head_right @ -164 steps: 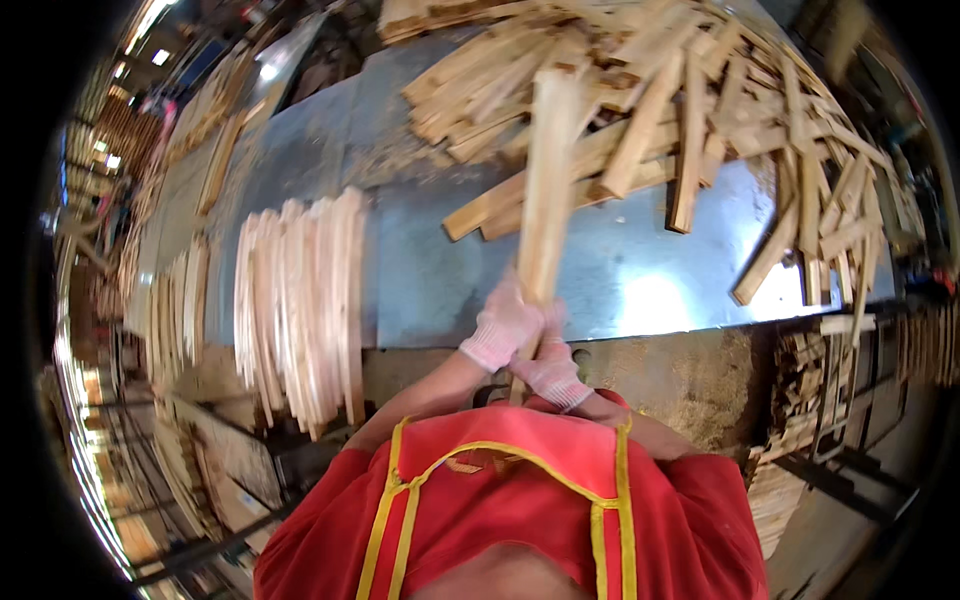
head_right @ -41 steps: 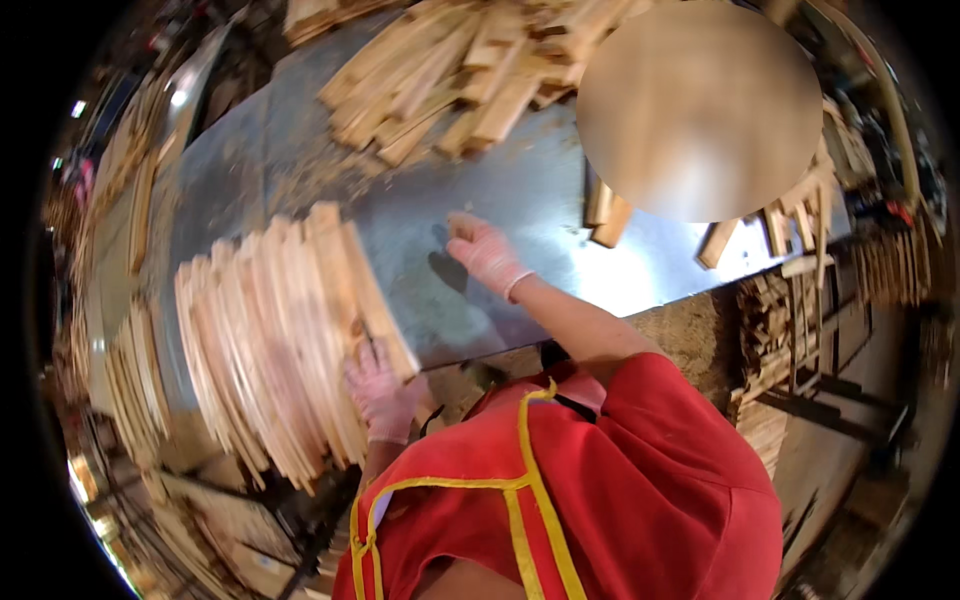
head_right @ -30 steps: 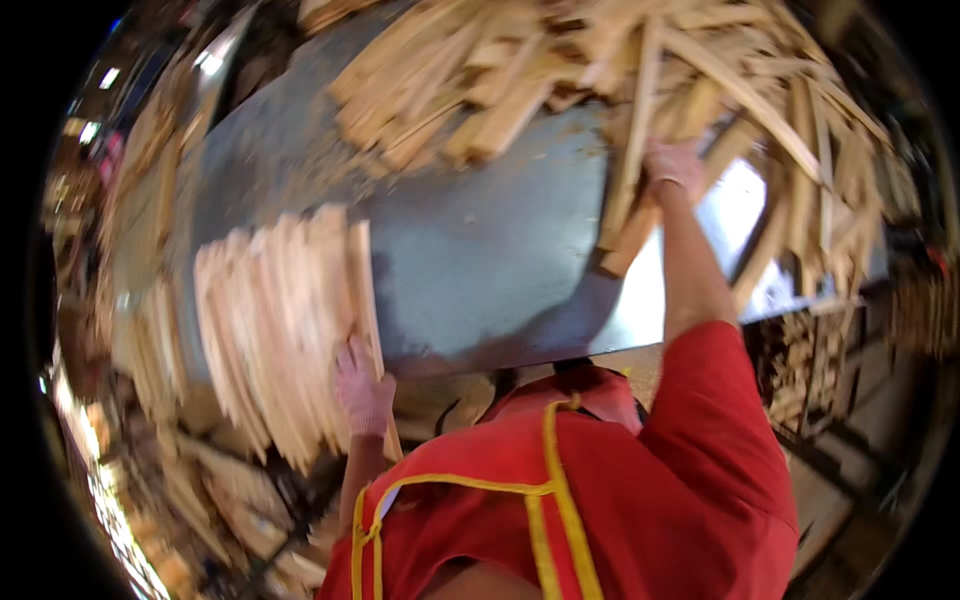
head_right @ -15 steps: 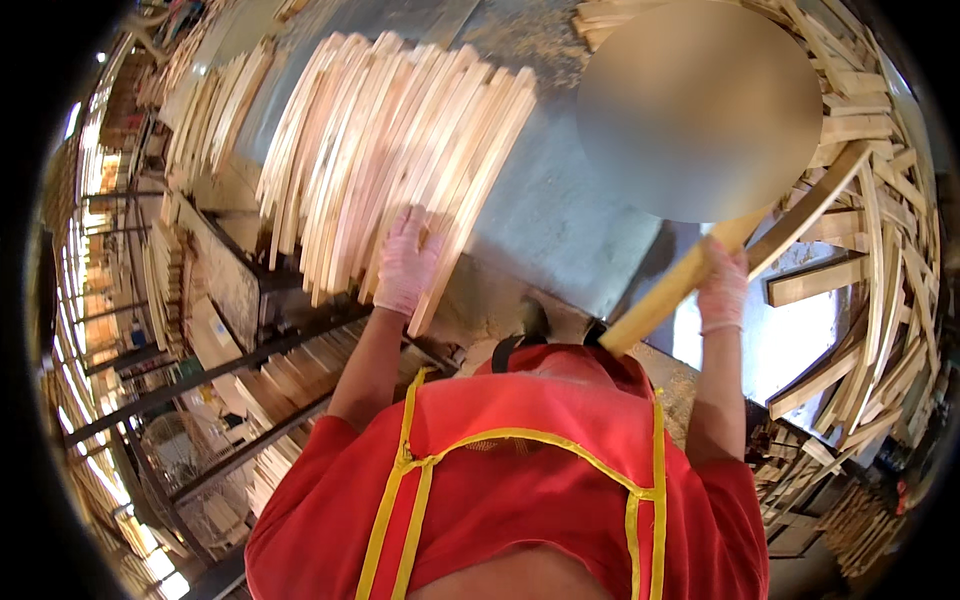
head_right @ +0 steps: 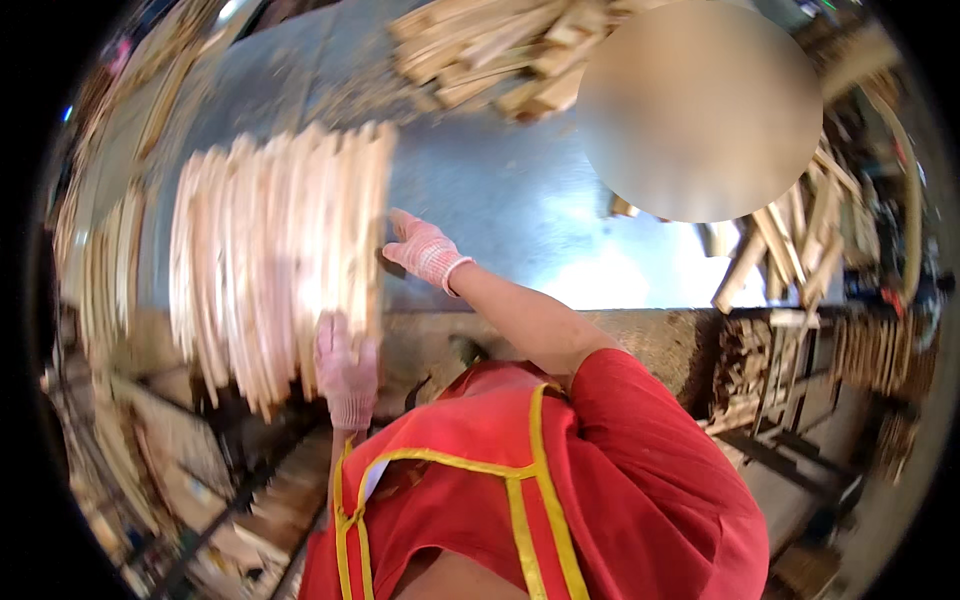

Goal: The person repeatedly picks up thin wooden planks from a pile on a metal table and stacks them neatly on the left side. The person wears gloves and handles the planks one at a time or in small groups, aligning them into a growing stack.

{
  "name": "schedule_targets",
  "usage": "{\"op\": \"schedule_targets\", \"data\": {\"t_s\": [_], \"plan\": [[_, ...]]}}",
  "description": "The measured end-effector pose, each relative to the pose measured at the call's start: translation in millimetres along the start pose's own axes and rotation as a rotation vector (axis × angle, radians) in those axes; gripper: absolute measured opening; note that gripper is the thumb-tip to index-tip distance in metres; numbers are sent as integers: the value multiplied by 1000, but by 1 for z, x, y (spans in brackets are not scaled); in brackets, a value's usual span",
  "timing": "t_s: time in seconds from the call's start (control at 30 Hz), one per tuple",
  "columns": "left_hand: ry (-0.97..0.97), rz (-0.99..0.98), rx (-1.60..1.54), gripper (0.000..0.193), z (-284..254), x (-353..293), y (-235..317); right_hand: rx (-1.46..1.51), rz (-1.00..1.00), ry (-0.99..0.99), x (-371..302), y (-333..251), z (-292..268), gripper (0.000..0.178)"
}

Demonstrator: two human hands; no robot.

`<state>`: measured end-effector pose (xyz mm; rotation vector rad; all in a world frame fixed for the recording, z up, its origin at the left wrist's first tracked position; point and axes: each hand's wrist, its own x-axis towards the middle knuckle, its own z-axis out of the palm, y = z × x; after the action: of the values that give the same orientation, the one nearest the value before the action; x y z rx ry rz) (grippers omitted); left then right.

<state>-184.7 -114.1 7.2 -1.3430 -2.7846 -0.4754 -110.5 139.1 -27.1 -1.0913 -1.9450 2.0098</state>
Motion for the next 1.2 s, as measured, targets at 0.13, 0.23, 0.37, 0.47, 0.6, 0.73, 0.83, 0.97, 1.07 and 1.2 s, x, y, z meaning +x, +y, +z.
{"op": "schedule_targets", "data": {"t_s": [0.13,0.23,0.37,0.47,0.6,0.73,0.83,0.97,1.07,1.2], "plan": [[-107,17,-110,68,-1,0,20,-810,81,706,-32,-15,-174,89],[-167,176,-109,71,9,21,63,-958,49,1220,-75,29,-287,75],[-275,380,-60,76,55,46,134,-585,185,1030,-88,85,-283,55],[-351,440,-175,85,99,65,194,-433,23,691,-124,89,-223,68],[-391,404,39,97,126,96,278,-695,-261,748,-163,99,-264,57],[-504,267,245,95,147,118,294,-414,380,958,-155,92,-351,71],[-557,332,179,84,138,127,290,-226,354,939,-129,108,-344,61],[-1028,-180,-791,68,118,93,219,713,128,650,-125,110,-264,48],[-900,-185,-876,70,87,42,165,647,183,579,-151,116,-176,45],[-776,-353,-822,70,54,-11,108,-50,283,281,-151,119,-79,72]]}}
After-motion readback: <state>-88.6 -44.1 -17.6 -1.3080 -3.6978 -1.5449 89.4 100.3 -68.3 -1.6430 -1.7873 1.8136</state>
